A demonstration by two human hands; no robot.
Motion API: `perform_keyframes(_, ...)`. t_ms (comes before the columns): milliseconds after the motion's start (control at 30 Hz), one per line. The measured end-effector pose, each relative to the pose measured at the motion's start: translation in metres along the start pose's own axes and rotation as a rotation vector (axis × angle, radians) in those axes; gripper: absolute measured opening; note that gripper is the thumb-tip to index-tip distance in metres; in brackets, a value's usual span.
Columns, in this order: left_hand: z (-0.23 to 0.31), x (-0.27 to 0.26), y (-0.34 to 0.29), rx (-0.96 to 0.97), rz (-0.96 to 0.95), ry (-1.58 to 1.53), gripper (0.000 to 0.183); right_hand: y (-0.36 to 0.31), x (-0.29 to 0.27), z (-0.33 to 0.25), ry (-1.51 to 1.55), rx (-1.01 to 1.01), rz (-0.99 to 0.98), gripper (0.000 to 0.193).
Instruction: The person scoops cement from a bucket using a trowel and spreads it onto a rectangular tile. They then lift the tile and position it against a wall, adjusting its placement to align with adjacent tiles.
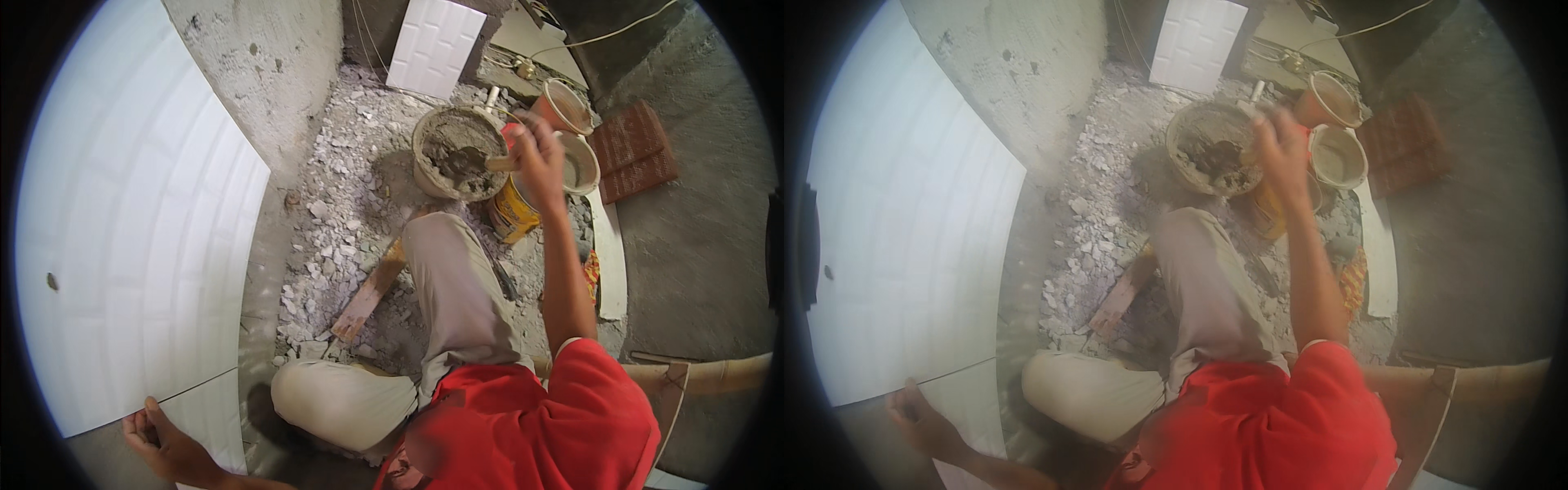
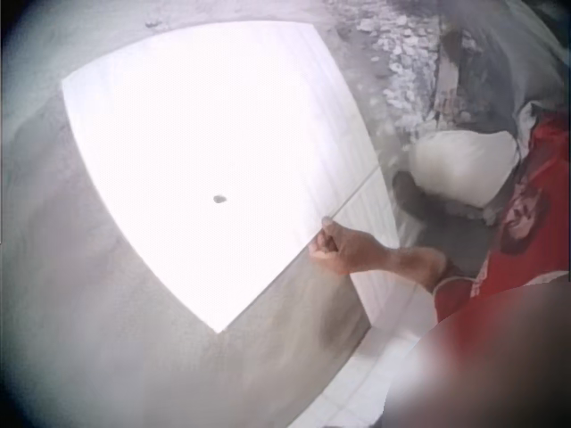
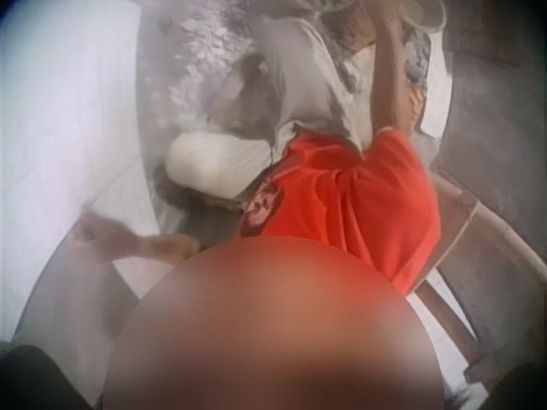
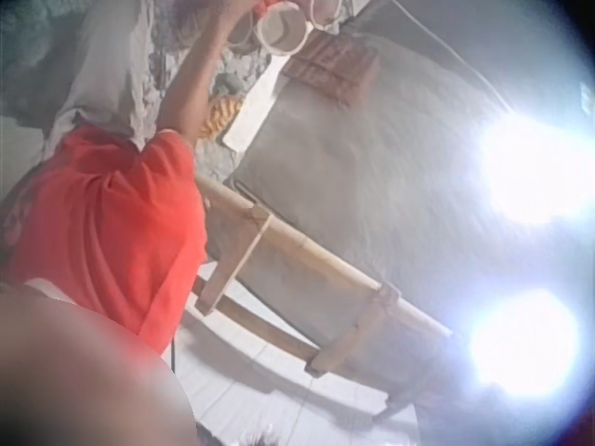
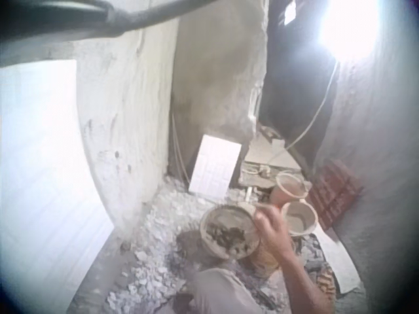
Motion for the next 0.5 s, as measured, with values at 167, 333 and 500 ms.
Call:
perform_keyframes(167,-0.019,0.008,0.013,0.037,-0.144,-0.167,0.043,0.064,-0.104,0.012,-0.242,-0.085,0.224,0.035)
perform_keyframes(333,0.014,-0.016,0.006,0.189,0.026,-0.08,0.048,0.059,-0.14,0.094,-0.418,0.125,0.267,0.04)
perform_keyframes(500,0.019,-0.02,0.008,0.146,-0.027,-0.005,0.053,0.028,-0.122,0.101,-0.493,-0.04,0.266,0.04)
Point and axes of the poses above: each hand's wrist, its own y-axis towards the middle knuckle, its own x-axis out of the palm, z = x × y, the point moved 10 cm from there along y, towards the middle knuckle, and after that the axes turned 3 degrees about -z, right-handed, at the moved point
